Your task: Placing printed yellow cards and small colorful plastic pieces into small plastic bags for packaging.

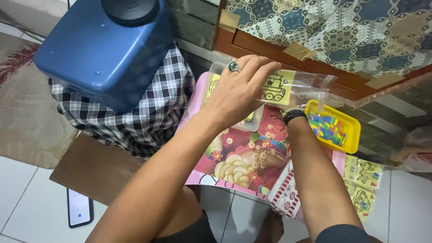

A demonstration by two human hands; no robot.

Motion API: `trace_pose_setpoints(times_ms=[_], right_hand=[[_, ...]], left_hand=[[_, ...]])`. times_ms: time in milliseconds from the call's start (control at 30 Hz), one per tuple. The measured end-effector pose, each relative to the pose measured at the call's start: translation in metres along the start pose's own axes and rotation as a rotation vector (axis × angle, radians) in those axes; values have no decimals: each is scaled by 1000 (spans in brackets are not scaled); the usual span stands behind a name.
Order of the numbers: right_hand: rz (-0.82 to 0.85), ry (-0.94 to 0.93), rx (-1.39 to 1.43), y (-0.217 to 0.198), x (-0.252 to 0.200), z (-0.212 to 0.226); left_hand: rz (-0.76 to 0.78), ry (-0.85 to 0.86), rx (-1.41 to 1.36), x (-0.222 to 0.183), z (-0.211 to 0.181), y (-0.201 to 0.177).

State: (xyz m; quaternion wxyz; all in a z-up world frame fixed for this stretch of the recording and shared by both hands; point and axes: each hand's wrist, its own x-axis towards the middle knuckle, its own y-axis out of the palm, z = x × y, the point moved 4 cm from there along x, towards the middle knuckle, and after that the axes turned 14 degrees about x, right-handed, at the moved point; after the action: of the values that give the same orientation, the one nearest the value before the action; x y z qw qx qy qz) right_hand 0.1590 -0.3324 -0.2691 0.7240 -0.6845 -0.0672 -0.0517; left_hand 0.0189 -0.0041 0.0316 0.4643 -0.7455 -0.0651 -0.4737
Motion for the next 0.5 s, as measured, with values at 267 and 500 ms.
trace_pose_setpoints(times_ms=[267,500], right_hand=[[-179,-127,-192,-2,-18,-25],[-479,56,782,-128,-59,10]], left_hand=[[35,-6,-10,1,-1,2],[116,63,-74,-4,2,12]])
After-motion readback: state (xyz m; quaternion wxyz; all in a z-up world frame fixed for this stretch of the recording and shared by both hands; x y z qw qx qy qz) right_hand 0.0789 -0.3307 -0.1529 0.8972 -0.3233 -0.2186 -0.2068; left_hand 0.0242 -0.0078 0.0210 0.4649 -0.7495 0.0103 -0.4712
